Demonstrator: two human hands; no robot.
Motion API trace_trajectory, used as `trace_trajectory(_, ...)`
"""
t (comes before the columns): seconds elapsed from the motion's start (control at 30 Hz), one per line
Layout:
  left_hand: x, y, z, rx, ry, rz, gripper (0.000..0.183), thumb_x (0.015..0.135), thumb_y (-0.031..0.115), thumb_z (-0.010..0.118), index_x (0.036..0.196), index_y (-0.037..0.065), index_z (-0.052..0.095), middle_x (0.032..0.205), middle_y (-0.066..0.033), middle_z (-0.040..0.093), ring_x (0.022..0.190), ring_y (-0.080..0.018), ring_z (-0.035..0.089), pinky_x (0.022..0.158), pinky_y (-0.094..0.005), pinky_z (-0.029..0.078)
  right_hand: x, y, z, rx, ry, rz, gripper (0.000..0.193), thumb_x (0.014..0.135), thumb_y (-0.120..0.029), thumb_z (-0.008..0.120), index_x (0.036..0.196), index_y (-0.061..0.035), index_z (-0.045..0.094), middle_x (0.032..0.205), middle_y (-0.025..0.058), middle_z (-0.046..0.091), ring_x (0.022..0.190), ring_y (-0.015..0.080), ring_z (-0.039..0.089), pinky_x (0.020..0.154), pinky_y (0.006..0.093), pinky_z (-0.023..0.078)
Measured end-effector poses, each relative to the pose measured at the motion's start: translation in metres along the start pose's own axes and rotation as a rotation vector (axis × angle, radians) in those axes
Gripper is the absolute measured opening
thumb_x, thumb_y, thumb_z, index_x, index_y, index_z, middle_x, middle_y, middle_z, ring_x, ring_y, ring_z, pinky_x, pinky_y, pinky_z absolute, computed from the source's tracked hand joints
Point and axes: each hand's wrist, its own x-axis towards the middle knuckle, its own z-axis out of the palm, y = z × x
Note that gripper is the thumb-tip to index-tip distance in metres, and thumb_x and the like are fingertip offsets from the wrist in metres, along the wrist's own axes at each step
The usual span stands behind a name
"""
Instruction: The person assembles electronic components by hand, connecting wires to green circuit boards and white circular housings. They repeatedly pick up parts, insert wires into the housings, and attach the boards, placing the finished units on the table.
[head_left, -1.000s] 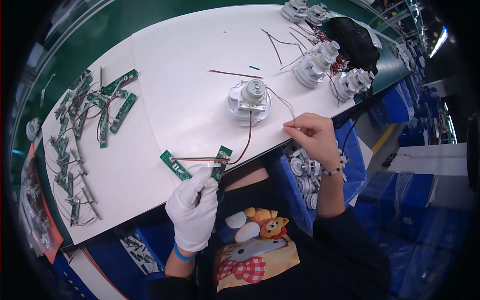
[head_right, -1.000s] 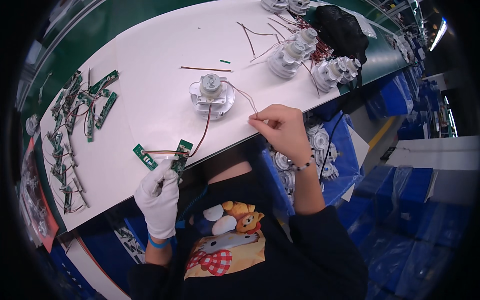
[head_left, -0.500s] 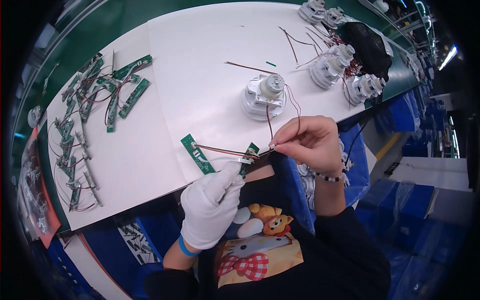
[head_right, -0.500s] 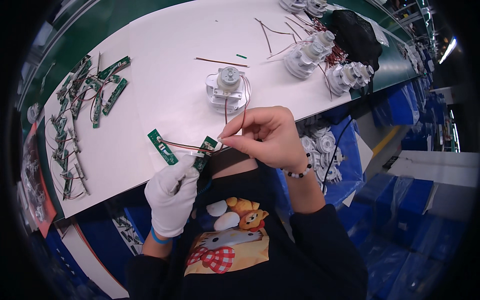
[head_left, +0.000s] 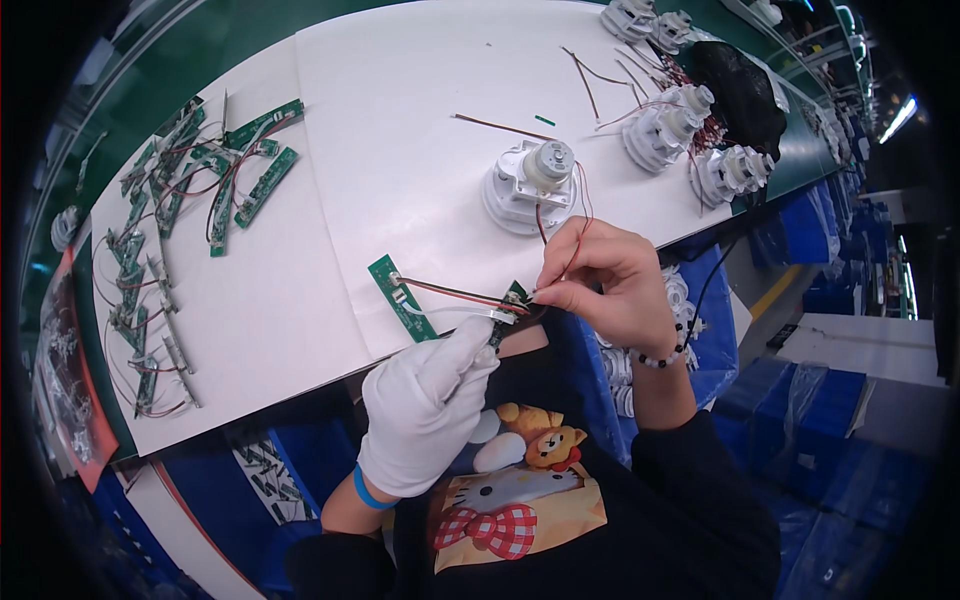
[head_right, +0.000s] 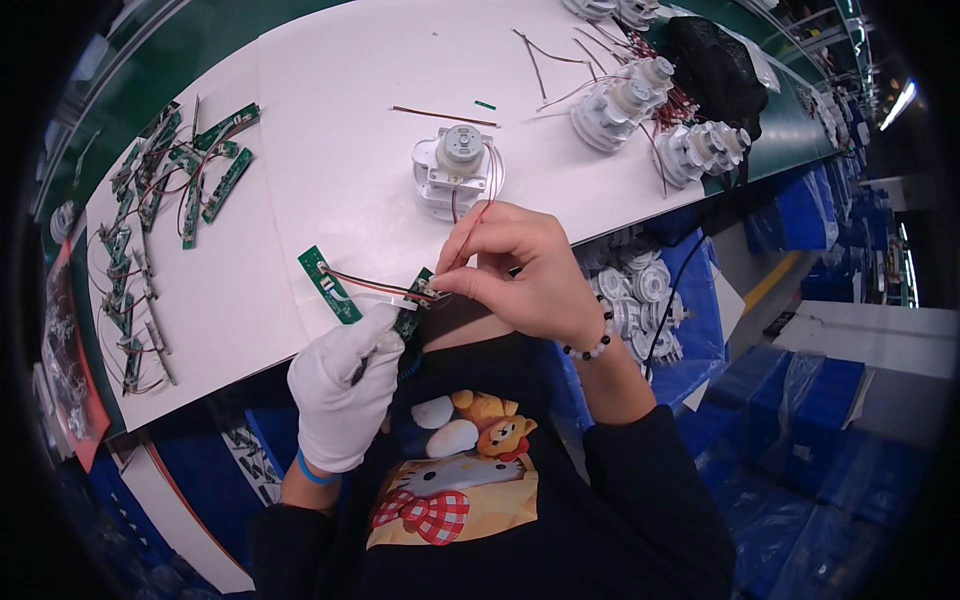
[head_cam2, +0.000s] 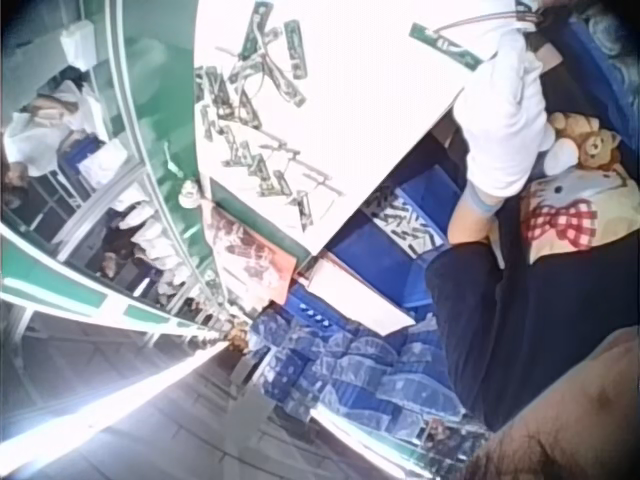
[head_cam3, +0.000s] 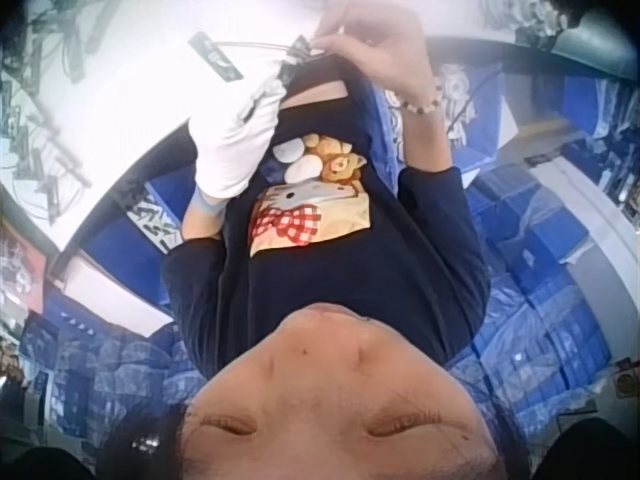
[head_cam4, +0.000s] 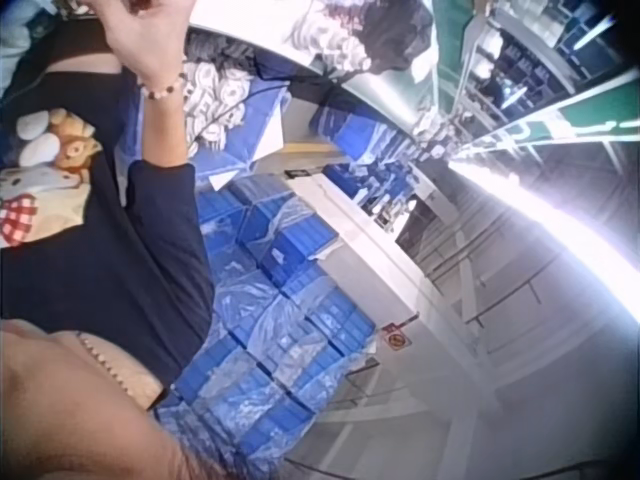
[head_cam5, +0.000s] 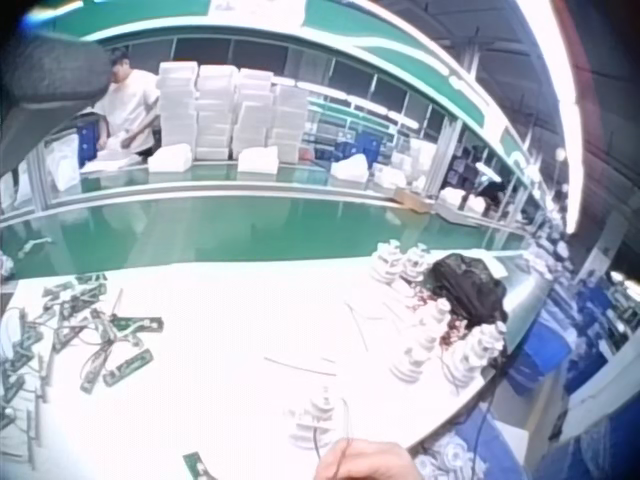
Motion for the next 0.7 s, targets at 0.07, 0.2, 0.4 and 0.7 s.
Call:
trace_trajectory(0.07, -0.001, 0.000, 0.000, 0.023, 0.004, 0.007, 0.035, 0.067, 0.002, 0.067, 0.101, 0.008, 0.062, 0.070, -0.0053, 0.060, 0.059, -0.0218, 0.058, 0.053, -0.0300, 0.046, -0.003, -0.001, 0.005, -0.015, 0.021, 0.043, 0.009, 0.071, -0.001, 0.069, 0.071, 0.0005, 0.060, 0.074, 0.0008, 0.057, 0.049, 0.0005, 0.038, 0.044, 0.0161, 0.029)
trace_trajectory(0.2, -0.001, 0.004, 0.002, 0.025, 0.031, -0.002, 0.031, 0.066, -0.002, 0.066, 0.096, 0.006, 0.062, 0.069, -0.0057, 0.060, 0.058, -0.0206, 0.058, 0.054, -0.0279, 0.046, -0.011, -0.001, 0.021, -0.060, 0.129, 0.030, 0.011, 0.071, 0.001, 0.068, 0.069, 0.0007, 0.057, 0.073, 0.0009, 0.055, 0.048, 0.0001, 0.034, 0.042, 0.0161, 0.026)
trace_trajectory(0.4, -0.004, 0.006, 0.006, 0.001, 0.063, 0.034, 0.029, 0.064, -0.004, 0.067, 0.091, 0.006, 0.062, 0.069, -0.0061, 0.060, 0.059, -0.0207, 0.058, 0.054, -0.0286, 0.045, -0.018, 0.006, 0.034, 0.034, 0.309, -0.112, 0.011, 0.069, 0.007, 0.067, 0.069, 0.0009, 0.057, 0.077, 0.0023, 0.054, 0.051, -0.0004, 0.036, 0.044, 0.0148, 0.026)
trace_trajectory(0.7, -0.004, 0.004, 0.006, -0.063, 0.054, 0.064, 0.031, 0.064, -0.002, 0.066, 0.094, 0.005, 0.061, 0.071, -0.0072, 0.060, 0.059, -0.0230, 0.058, 0.051, -0.0295, 0.046, -0.017, 0.006, 0.036, 0.150, 0.305, -0.130, 0.013, 0.065, 0.013, 0.066, 0.074, 0.0041, 0.060, 0.078, 0.0063, 0.054, 0.060, 0.0041, 0.046, 0.050, 0.0161, 0.033)
